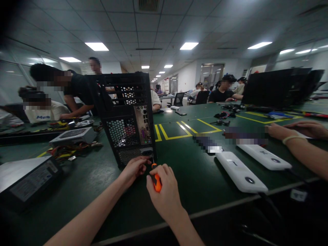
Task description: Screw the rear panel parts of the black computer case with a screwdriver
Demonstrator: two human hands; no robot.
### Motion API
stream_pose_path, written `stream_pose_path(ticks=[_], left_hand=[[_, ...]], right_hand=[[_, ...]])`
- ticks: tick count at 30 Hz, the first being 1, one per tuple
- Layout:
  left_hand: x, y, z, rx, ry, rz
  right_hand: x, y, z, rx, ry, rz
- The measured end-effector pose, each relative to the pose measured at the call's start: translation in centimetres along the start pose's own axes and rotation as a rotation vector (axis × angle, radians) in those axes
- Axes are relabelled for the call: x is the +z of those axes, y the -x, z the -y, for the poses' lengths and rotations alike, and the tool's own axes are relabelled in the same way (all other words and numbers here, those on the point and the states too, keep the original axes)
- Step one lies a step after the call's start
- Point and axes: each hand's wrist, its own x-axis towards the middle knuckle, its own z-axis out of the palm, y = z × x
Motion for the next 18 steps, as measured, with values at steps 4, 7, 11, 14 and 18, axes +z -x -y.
stream_pose_path(ticks=[4, 7, 11, 14, 18], left_hand=[[-0.12, -0.25, 0.27, 0.005, 0.009, 0.01], [-0.21, -0.31, 0.39, 0.007, 0.005, 0.014], [-0.12, -0.15, 0.28, 0.019, 0.009, 0.015], [0.01, -0.07, 0.18, 0.017, 0.008, 0.011], [0.01, -0.13, 0.19, 0.005, 0.002, 0.001]], right_hand=[[0.1, -0.03, -0.04, 0.007, -0.029, -0.041], [0.25, 0.09, -0.28, 0.008, -0.001, -0.13], [0.18, 0.16, -0.36, -0.055, 0.104, -0.134], [0.04, 0.1, -0.24, -0.018, 0.107, -0.111], [0.11, 0.12, -0.23, 0.139, 0.001, -0.055]])
